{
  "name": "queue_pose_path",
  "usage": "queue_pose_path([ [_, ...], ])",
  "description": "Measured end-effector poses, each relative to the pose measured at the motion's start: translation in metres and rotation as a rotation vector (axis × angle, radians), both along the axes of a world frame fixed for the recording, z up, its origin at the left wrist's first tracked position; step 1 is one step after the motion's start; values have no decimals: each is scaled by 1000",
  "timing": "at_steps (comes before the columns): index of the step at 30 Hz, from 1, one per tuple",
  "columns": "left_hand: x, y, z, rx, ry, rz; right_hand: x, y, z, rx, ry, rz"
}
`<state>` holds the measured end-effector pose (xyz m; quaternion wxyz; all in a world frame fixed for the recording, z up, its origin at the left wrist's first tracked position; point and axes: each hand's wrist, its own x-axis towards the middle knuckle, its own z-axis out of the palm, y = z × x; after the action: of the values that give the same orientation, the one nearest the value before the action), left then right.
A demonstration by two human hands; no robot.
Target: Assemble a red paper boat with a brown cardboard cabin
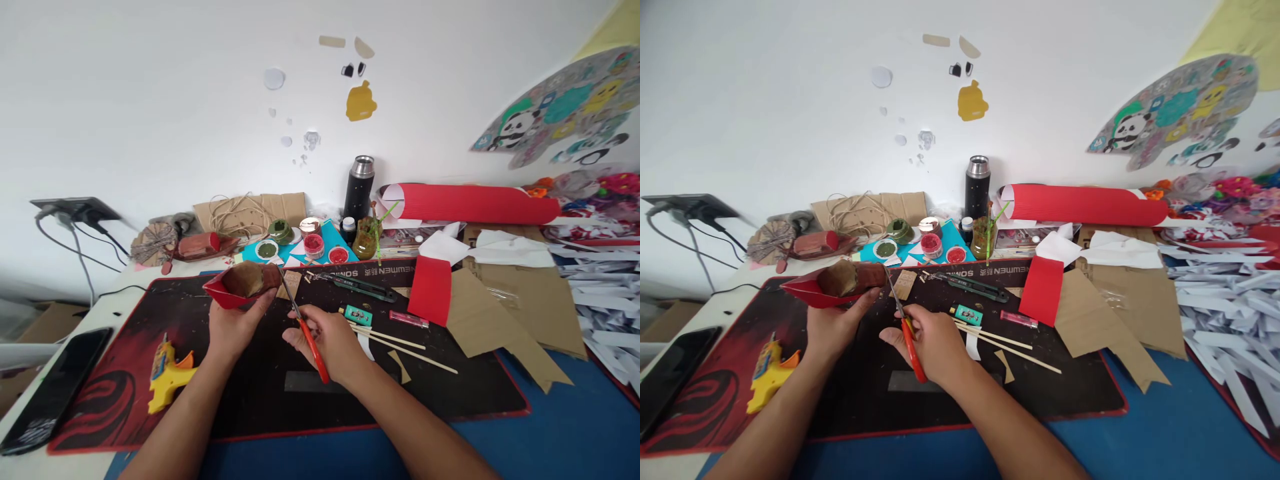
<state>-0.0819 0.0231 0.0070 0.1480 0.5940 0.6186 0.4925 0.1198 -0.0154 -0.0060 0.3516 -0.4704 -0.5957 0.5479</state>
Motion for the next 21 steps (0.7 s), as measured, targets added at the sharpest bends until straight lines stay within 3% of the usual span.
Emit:
queue_pose_path([
  [7,0,-2,4,-26,-15,-17,1,0,7,-64,67,21],
  [13,0,-3,3,-46,-6,-106,2,-1,2,-10,17,2],
  [21,5,-4,3,-17,69,-98,0,-1,7,76,-112,-65],
])
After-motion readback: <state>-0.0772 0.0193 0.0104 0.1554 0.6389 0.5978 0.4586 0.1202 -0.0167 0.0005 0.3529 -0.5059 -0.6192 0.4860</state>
